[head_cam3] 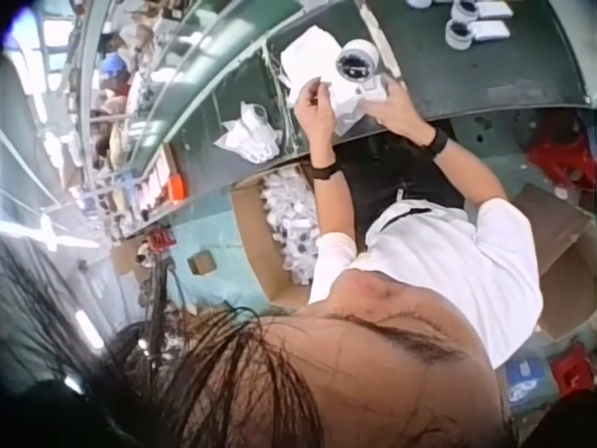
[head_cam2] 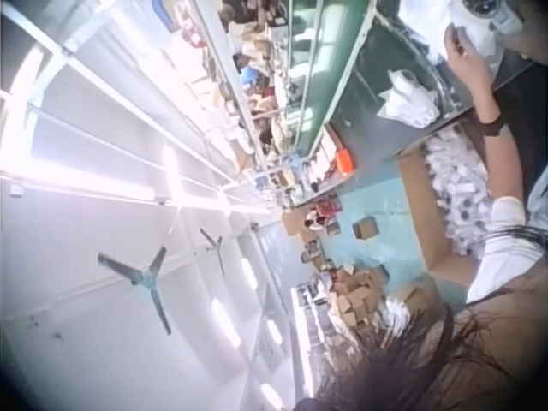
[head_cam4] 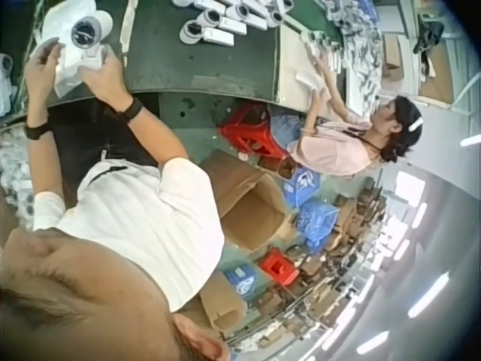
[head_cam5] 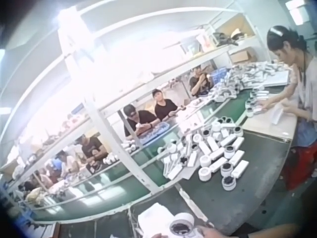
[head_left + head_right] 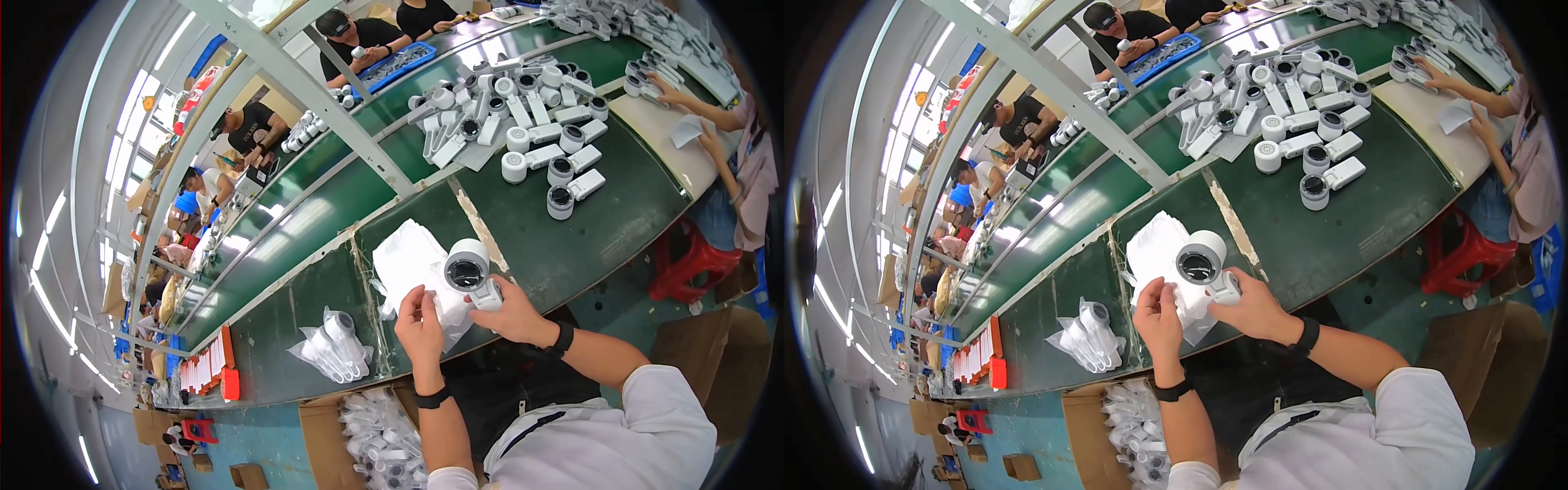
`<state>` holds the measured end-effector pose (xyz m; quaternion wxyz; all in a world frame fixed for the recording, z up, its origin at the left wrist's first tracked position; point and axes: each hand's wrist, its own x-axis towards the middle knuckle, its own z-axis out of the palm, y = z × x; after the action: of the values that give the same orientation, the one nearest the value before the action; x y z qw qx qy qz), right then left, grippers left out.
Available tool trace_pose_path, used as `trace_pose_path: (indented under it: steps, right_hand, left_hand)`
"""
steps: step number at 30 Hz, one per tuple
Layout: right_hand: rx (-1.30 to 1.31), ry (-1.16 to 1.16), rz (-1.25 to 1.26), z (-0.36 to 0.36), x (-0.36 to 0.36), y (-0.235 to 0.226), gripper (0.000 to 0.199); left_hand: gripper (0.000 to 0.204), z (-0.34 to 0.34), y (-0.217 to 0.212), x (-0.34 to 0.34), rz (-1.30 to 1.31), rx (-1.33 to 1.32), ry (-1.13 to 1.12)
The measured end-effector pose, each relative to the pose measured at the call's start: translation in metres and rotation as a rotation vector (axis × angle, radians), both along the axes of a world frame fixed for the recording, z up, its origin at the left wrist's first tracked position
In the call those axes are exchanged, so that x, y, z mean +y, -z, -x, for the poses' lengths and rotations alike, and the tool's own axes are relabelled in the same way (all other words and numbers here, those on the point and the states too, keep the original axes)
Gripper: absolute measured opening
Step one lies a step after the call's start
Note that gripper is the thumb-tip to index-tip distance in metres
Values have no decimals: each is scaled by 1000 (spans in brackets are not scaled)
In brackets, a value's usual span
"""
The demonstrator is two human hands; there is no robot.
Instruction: The person packages handheld fans by hand, picking up a fan, sliding it into a plastic bag, and placing the bagged fan into a cardboard box.
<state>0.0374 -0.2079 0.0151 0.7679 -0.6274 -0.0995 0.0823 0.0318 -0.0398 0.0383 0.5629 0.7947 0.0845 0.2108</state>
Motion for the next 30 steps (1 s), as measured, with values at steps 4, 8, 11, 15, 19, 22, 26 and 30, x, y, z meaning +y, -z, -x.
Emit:
trace_pose_path:
  steps: [4, 8, 11, 15, 19, 22, 26, 30]
  right_hand:
    - [64, -70, 29, 11, -16, -16, 47]
    - [105, -519, 42, 5, -51, -28, 61]
    - [-27, -661, 301, -2, -65, -48, 73]
    - [26, -733, 430, -16, -65, -51, 89]
    - [-6, -855, 433, -31, -61, -35, 74]
    - [-22, -772, 426, -24, -59, -30, 63]
    - [-198, -481, 565, -13, -55, -34, 61]
    - [-215, -305, 660, 0, -48, -25, 58]
  left_hand:
    - [19, 12, -6, -2, 149, -22, -7]
    - [18, 17, -12, -2, 147, -47, 10]
    - [17, 21, -16, -2, 158, -34, 64]
    - [17, 25, -19, 0, 128, 10, 143]
    - [17, 29, -23, 4, 82, -10, 230]
    - [16, 30, -21, 10, 55, -29, 211]
    - [14, 30, -17, 9, 109, -87, 218]
    - [13, 29, -19, -7, 19, -94, 178]
